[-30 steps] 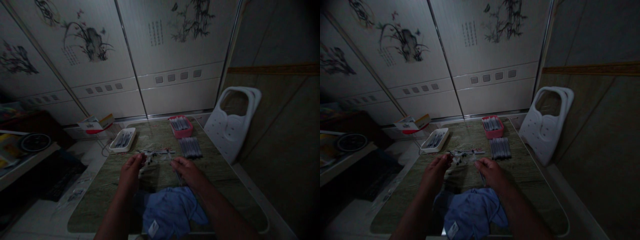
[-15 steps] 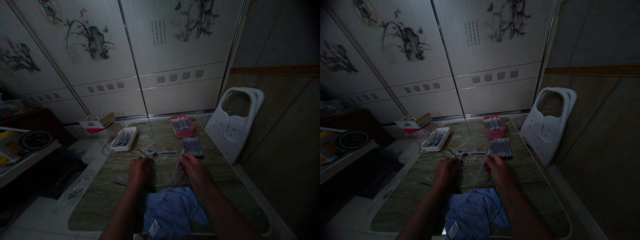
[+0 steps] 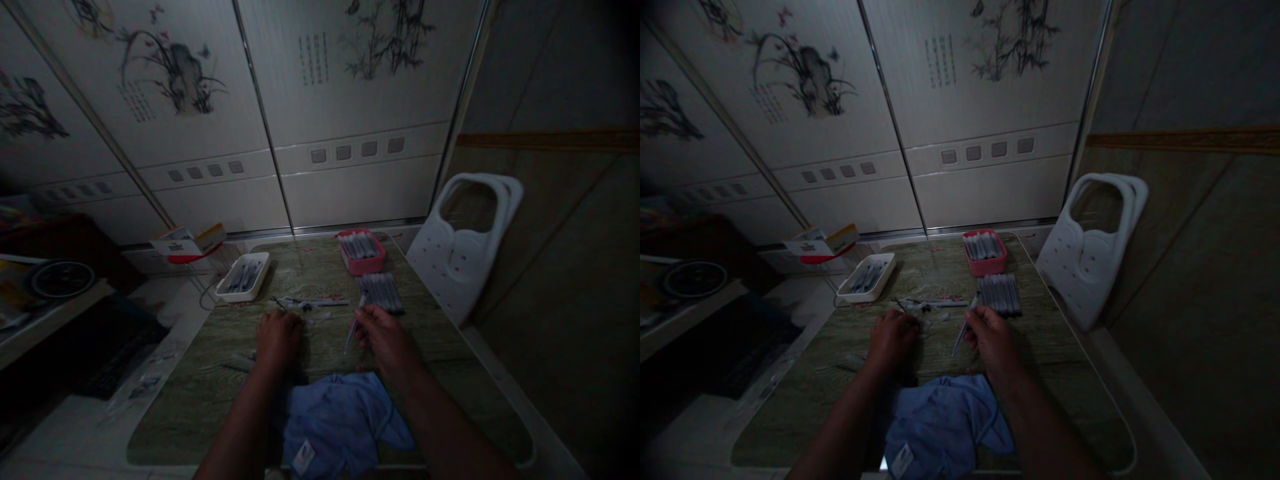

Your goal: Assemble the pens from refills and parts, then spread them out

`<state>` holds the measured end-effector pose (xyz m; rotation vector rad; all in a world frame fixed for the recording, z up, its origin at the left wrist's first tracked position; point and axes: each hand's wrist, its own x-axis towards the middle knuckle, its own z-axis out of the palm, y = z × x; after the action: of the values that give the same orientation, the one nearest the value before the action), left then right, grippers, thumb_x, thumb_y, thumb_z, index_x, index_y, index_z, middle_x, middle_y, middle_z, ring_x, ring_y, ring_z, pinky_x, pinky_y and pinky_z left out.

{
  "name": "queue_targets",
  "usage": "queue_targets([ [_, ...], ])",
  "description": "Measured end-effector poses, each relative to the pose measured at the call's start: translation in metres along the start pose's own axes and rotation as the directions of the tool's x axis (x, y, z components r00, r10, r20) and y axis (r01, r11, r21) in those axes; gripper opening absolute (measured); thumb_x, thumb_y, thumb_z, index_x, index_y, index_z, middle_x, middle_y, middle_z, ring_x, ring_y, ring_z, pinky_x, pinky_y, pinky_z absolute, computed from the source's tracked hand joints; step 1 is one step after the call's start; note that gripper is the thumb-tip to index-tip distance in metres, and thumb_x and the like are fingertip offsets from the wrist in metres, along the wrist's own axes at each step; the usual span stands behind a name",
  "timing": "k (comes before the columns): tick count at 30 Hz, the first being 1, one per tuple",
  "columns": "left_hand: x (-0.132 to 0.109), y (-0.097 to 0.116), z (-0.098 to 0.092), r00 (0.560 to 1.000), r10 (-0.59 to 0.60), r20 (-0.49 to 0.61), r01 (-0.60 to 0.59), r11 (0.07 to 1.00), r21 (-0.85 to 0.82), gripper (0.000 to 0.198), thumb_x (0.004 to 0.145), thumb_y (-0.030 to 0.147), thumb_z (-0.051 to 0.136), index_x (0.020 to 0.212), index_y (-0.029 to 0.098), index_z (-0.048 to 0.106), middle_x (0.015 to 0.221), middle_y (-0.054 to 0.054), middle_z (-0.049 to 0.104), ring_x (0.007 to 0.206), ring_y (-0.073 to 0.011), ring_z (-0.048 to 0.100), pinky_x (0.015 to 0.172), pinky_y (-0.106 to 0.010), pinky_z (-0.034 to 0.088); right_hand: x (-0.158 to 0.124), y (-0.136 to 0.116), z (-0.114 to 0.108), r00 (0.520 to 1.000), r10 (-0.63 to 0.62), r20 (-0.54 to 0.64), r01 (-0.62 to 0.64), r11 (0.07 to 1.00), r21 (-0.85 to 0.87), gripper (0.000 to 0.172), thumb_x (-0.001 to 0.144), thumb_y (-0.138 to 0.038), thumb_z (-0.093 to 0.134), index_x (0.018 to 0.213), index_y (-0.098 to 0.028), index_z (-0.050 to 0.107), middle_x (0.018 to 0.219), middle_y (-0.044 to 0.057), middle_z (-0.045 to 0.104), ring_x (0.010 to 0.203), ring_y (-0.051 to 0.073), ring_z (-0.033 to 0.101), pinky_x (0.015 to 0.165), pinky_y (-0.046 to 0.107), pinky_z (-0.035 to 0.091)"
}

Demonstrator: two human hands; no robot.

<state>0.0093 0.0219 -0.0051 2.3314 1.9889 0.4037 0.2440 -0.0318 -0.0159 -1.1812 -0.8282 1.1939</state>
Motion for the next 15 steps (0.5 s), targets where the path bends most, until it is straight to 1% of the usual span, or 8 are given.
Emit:
queue_targets([
  [4,-0.001,-0.001,0.0,0.999,0.024,-0.029,-0.025,1.0,-0.007,0.019,0.088,0.031,0.059,0.096,0.026,0.075,0.105,-0.011,0.067,0.103,-0.0319,0.054,0.084,-0.04,0.034,0.0,0.001,0.0,1.0,-0.005,0.009,0.005,1.0,0.022,0.029,0.083,-0.051,0.07,0.085,-0.023,0.063,0.076,0.001,0.069,0.061,0.016,0.059,0.051,0.026,0.042],
  [6,-0.002,-0.001,0.0,0.998,0.04,-0.05,-0.042,0.998,-0.04,0.015,0.087,0.029,0.06,0.093,0.025,0.073,0.102,-0.01,0.069,0.104,-0.0321,0.054,0.085,-0.041,0.034,0.0,0.003,0.0,1.0,-0.01,0.009,0.01,0.999,0.037,0.028,0.084,-0.05,0.07,0.085,-0.023,0.064,0.077,0.001,0.068,0.062,0.015,0.059,0.051,0.025,0.043],
  [8,-0.003,0.0,-0.002,0.996,0.042,-0.077,-0.052,0.99,-0.129,0.011,0.086,0.027,0.061,0.091,0.024,0.07,0.097,-0.009,0.07,0.102,-0.0311,0.056,0.086,-0.041,0.034,0.001,0.004,0.0,1.0,-0.016,0.005,0.016,0.999,0.043,0.028,0.085,-0.05,0.07,0.085,-0.023,0.064,0.078,0.001,0.069,0.062,0.015,0.059,0.051,0.025,0.043],
  [10,-0.003,0.002,-0.004,0.994,0.023,-0.111,-0.056,0.95,-0.307,0.007,0.084,0.026,0.063,0.088,0.024,0.068,0.092,-0.007,0.07,0.097,-0.0282,0.058,0.085,-0.039,0.036,0.003,0.005,-0.001,1.0,-0.022,-0.005,0.023,0.999,0.049,0.028,0.085,-0.05,0.07,0.084,-0.022,0.064,0.078,0.002,0.069,0.062,0.015,0.06,0.051,0.025,0.044],
  [11,-0.004,0.004,-0.005,0.993,0.002,-0.119,-0.054,0.902,-0.429,0.005,0.083,0.026,0.064,0.086,0.024,0.067,0.089,-0.006,0.069,0.093,-0.0263,0.058,0.084,-0.037,0.038,0.003,0.005,-0.001,1.0,-0.023,-0.011,0.024,0.998,0.058,0.028,0.085,-0.05,0.07,0.084,-0.022,0.064,0.078,0.002,0.069,0.062,0.015,0.06,0.052,0.026,0.045],
  [12,-0.005,0.007,-0.007,0.993,-0.022,-0.113,-0.045,0.827,-0.56,0.005,0.082,0.027,0.066,0.084,0.023,0.066,0.087,-0.005,0.068,0.089,-0.0242,0.059,0.083,-0.035,0.039,0.003,0.004,-0.001,1.0,-0.02,-0.019,0.022,0.997,0.074,0.028,0.084,-0.05,0.071,0.084,-0.023,0.064,0.077,0.002,0.069,0.063,0.016,0.061,0.053,0.026,0.046],
  [13,-0.006,0.01,-0.009,0.995,-0.048,-0.09,-0.027,0.726,-0.687,0.007,0.081,0.029,0.068,0.083,0.023,0.066,0.085,-0.003,0.068,0.086,-0.0224,0.059,0.082,-0.034,0.041,0.003,0.002,0.0,1.0,-0.015,-0.023,0.017,0.995,0.097,0.028,0.084,-0.05,0.072,0.084,-0.023,0.064,0.078,0.002,0.07,0.064,0.016,0.063,0.055,0.027,0.048],
  [15,-0.01,0.018,-0.012,0.996,-0.089,0.003,0.045,0.474,-0.879,0.015,0.08,0.033,0.072,0.089,0.022,0.068,0.087,-0.002,0.068,0.085,-0.0198,0.061,0.082,-0.031,0.043,0.001,-0.002,0.001,1.0,-0.004,-0.023,0.007,0.987,0.162,0.028,0.081,-0.049,0.074,0.084,-0.023,0.063,0.078,0.002,0.071,0.068,0.018,0.066,0.058,0.028,0.05],
])
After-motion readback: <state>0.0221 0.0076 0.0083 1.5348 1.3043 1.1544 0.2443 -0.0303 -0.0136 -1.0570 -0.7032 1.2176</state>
